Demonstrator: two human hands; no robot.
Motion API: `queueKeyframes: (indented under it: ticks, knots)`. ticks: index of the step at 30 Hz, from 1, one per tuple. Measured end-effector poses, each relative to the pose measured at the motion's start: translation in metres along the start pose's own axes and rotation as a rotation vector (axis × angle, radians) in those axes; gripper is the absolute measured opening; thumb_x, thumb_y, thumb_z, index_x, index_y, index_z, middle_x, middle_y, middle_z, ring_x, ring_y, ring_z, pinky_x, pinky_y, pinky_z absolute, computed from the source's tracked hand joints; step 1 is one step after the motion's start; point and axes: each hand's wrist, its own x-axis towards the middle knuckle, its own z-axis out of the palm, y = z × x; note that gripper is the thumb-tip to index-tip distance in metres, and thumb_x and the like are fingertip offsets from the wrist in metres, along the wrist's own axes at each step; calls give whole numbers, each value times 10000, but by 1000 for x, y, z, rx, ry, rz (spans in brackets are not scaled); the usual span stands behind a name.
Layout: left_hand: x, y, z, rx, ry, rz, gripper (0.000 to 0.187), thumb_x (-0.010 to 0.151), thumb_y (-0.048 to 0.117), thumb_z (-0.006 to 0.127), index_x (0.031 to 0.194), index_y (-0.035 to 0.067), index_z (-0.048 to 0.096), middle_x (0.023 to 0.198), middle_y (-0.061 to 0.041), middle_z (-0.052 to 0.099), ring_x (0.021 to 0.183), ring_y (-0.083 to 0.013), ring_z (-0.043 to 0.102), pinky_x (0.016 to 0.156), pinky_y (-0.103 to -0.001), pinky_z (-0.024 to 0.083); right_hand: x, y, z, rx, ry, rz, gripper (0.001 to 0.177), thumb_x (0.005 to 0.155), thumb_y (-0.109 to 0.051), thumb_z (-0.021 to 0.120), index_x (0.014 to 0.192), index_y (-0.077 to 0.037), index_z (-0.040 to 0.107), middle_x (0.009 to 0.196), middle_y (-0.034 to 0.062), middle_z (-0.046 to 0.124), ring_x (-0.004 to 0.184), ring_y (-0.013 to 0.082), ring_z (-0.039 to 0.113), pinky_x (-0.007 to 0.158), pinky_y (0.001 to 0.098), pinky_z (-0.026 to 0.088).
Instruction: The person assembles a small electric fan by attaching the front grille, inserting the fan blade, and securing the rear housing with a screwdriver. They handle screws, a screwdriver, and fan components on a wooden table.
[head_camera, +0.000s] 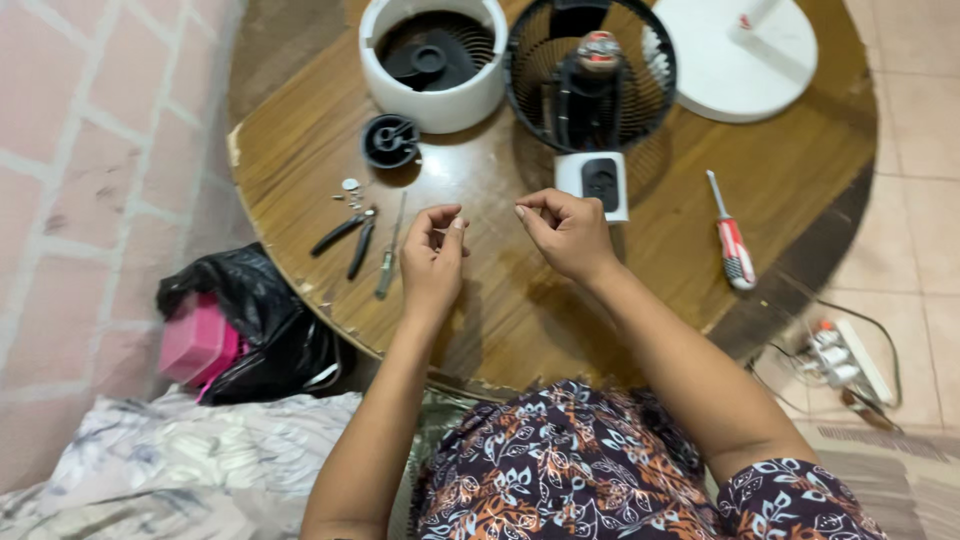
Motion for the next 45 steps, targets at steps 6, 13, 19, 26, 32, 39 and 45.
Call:
queueKeyframes:
  ticks: [6,13,19,26,32,39,45]
  knots:
    - [-3,8,56,224,-97,69,334,965,230,697,1212,10,652,1101,-88,690,740,-139,598,686,-296,526,-32,32,-54,-3,177,68,119,909,-152,784,952,-41,786,546,-10,568,515,23,463,503,235,379]
    - [8,-24,94,426,-252,87,835,912,452,752,1479,-43,391,1387,-265,522,1015,-286,662,860,-373,559,-62,82,-121,-201,390,176,127,909,-188,784,962,-72,783,656,11,647,580,90,577,543,278,440]
    - [14,-48,115,581,-294,374,977,844,452,859,1488,-82,354,1377,-338,522,1256,-449,542,1012,-491,470,-75,122,-161,-710,541,277,249,811,-329,847,947,-131,781,946,87,703,937,306,671,787,460,517]
    - [12,-42,123,812,-285,139,360,896,324,716,1099,26,702,1062,-237,652,1002,-438,624,860,-519,495,-85,155,-165,-749,461,551,351,759,-377,829,1026,-155,777,1041,113,691,1018,344,643,848,490,515]
    - [14,-44,121,768,-272,179,241,939,229,643,1048,24,709,1060,-227,666,996,-437,630,858,-524,496,-83,152,-154,-618,518,499,295,809,-341,806,1017,-135,770,1047,115,702,963,343,670,816,474,528]
    - [13,-32,118,643,-240,87,487,880,200,652,1344,54,617,972,-207,732,911,-395,696,806,-490,531,-88,137,-120,-202,451,319,271,883,-247,773,1045,-54,673,879,66,696,791,180,672,717,335,529]
    - [15,-34,118,577,-286,137,641,862,96,605,1485,20,471,935,-212,734,849,-376,723,788,-461,553,-104,124,-94,116,217,147,236,916,-119,704,1107,-23,602,797,15,626,689,49,533,621,241,443]
